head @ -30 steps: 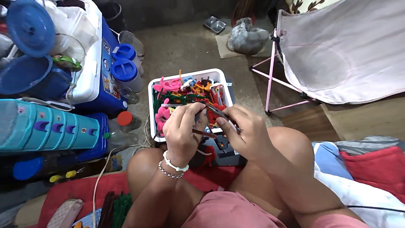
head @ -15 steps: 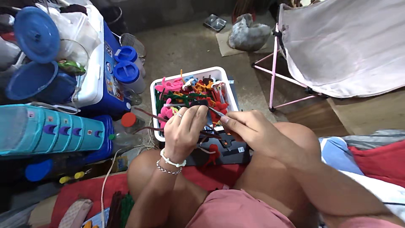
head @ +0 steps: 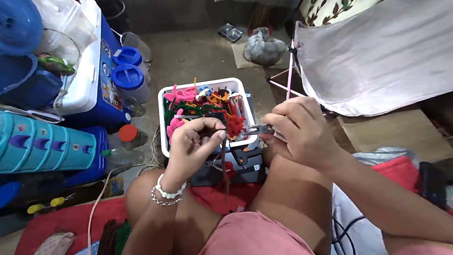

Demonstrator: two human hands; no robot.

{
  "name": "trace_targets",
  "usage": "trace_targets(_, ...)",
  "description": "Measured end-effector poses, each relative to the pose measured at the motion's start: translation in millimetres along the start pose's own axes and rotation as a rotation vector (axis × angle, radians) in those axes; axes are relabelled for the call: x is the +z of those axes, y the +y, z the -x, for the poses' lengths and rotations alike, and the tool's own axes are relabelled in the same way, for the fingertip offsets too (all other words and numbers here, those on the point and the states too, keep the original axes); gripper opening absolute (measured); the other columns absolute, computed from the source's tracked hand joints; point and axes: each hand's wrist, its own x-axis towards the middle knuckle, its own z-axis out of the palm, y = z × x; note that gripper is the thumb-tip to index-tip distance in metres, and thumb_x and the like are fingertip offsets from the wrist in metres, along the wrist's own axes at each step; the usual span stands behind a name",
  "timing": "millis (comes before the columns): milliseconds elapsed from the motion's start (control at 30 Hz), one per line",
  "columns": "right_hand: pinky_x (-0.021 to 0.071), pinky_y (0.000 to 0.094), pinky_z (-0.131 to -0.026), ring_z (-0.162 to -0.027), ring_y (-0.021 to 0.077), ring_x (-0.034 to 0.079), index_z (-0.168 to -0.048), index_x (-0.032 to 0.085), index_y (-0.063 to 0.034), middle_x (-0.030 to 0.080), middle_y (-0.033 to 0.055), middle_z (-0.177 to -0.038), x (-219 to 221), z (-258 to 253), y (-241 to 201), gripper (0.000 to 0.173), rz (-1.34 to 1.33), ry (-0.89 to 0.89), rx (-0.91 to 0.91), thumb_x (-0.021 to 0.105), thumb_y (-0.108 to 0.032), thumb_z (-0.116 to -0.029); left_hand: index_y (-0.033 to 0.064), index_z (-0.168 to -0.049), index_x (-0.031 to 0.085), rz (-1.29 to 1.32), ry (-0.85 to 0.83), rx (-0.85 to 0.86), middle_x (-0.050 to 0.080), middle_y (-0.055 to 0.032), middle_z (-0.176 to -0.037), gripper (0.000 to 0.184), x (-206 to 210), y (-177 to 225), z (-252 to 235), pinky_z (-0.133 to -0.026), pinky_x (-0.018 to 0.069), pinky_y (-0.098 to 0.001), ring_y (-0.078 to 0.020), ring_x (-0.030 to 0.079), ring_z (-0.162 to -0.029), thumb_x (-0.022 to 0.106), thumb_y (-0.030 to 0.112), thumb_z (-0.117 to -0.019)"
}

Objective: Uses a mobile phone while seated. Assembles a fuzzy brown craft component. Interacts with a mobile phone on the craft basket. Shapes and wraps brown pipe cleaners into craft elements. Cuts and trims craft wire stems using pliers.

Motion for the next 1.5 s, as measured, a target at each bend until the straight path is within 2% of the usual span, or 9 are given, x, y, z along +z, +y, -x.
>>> trace_targets(167, 0.0433, 0.043, -0.101, -0.103, 0.0302, 0.059, -0.109, 0.065, -0.0065, 0.062, 0.0132, -0.1, -1, -15, 0, 0.03, 0.049, 0.038, -0.16, 0.055, -0.035, -0.1063, 0.007, -0.099, 0.07, 0.113, -0.086, -0.051, 0.069, 0.0057, -0.085, 0.006, -2, 4, 1, -0.068, 0.0562, -0.018, -0.0014, 0.065, -0.075, 0.066, 0.01, -0.0961)
trace_targets(300, 0.0427, 0.0433, -0.1, -0.1, 0.03, 0.059, -0.109, 0.065, -0.006, 0.062, 0.0132, -0.098, 2, -24, -1, 0.028, 0.044, 0.037, -0.218, 0.056, -0.032, -0.106, 0.0086, -0.1, 0.071, 0.242, -0.14, -0.112, 0.07, 0.0061, -0.086, 0.006, -5, 9, 1, -0.07, 0.0568, -0.018, -0.0013, 0.066, -0.077, 0.065, 0.011, -0.0976)
trace_targets(500, 0.0522, 0.0394, -0.083, -0.09, 0.0284, 0.067, -0.103, 0.069, -0.003, 0.069, 0.0135, -0.09, 3, -30, -3, 0.031, 0.036, 0.038, -0.234, 0.056, -0.031, -0.1063, 0.0091, -0.101, 0.071, 0.37, -0.153, -0.163, 0.071, 0.0051, -0.087, 0.007, -5, 6, 1, -0.074, 0.0573, -0.0194, -0.0022, 0.067, -0.08, 0.064, 0.01, -0.0988)
trace_targets(700, 0.052, 0.0397, -0.084, -0.091, 0.0287, 0.066, -0.103, 0.068, -0.0029, 0.068, 0.0135, -0.09, 2, -31, -3, 0.032, 0.0, 0.009, -0.241, 0.055, -0.032, -0.1064, 0.011, -0.101, 0.071, 0.448, -0.191, -0.178, 0.072, 0.0062, -0.089, 0.007, -4, 6, 2, -0.075, 0.0571, -0.0188, -0.0012, 0.068, -0.081, 0.065, 0.011, -0.0994)
trace_targets(867, 0.053, 0.0379, -0.077, -0.085, 0.0272, 0.067, -0.099, 0.069, -0.0023, 0.068, 0.0128, -0.085, 1, -32, -5, 0.034, -0.018, 0.007, -0.232, 0.054, -0.032, -0.1069, 0.0104, -0.101, 0.072, 0.465, -0.171, -0.162, 0.072, 0.0061, -0.089, 0.007, -2, 6, 2, -0.076, 0.0572, -0.0192, -0.0014, 0.068, -0.082, 0.065, 0.011, -0.0991)
trace_targets(1067, 0.0516, 0.0375, -0.065, -0.076, 0.0279, 0.066, -0.096, 0.069, -0.0011, 0.067, 0.014, -0.082, 5, -26, -12, 0.036, -0.018, -0.003, -0.128, 0.052, -0.031, -0.1073, 0.0032, -0.101, 0.07, 0.211, -0.023, 0.004, 0.07, 0.003, -0.087, 0.007, 6, 3, 3, -0.069, 0.0546, -0.0181, -0.0013, 0.064, -0.076, 0.065, 0.006, -0.0976)
trace_targets(1267, 0.0481, 0.0386, -0.055, -0.069, 0.0299, 0.063, -0.093, 0.071, 0.0004, 0.065, 0.015, -0.078, 12, -22, -43, 0.038, 0.022, -0.052, 0.168, 0.053, -0.031, -0.1059, -0.0003, -0.1, 0.071, -0.112, 0.181, 0.09, 0.07, -0.001, -0.088, 0.009, 16, -5, 1, -0.064, 0.0524, -0.0169, -0.001, 0.061, -0.072, 0.067, 0.004, -0.0935)
trace_targets(1367, 0.0484, 0.0372, -0.053, -0.067, 0.0276, 0.064, -0.092, 0.071, -0.0004, 0.064, 0.0134, -0.076, 18, -23, -56, 0.039, -0.005, -0.046, 0.293, 0.052, -0.031, -0.1054, 0.0004, -0.099, 0.073, -0.345, 0.294, 0.183, 0.071, -0.0032, -0.09, 0.011, 20, -6, 0, -0.063, 0.0506, -0.0152, -0.0009, 0.061, -0.072, 0.072, 0.005, -0.0899)
trace_targets(1500, 0.0477, 0.0365, -0.051, -0.064, 0.025, 0.063, -0.091, 0.071, -0.0024, 0.064, 0.0108, -0.074, 21, -25, -65, 0.041, -0.012, -0.061, 0.377, 0.049, -0.034, -0.1058, 0.0014, -0.1, 0.075, -0.589, 0.376, 0.343, 0.073, -0.008, -0.094, 0.011, 20, -15, -1, -0.07, 0.0554, -0.023, -0.0094, 0.067, -0.08, 0.075, 0.007, -0.09)
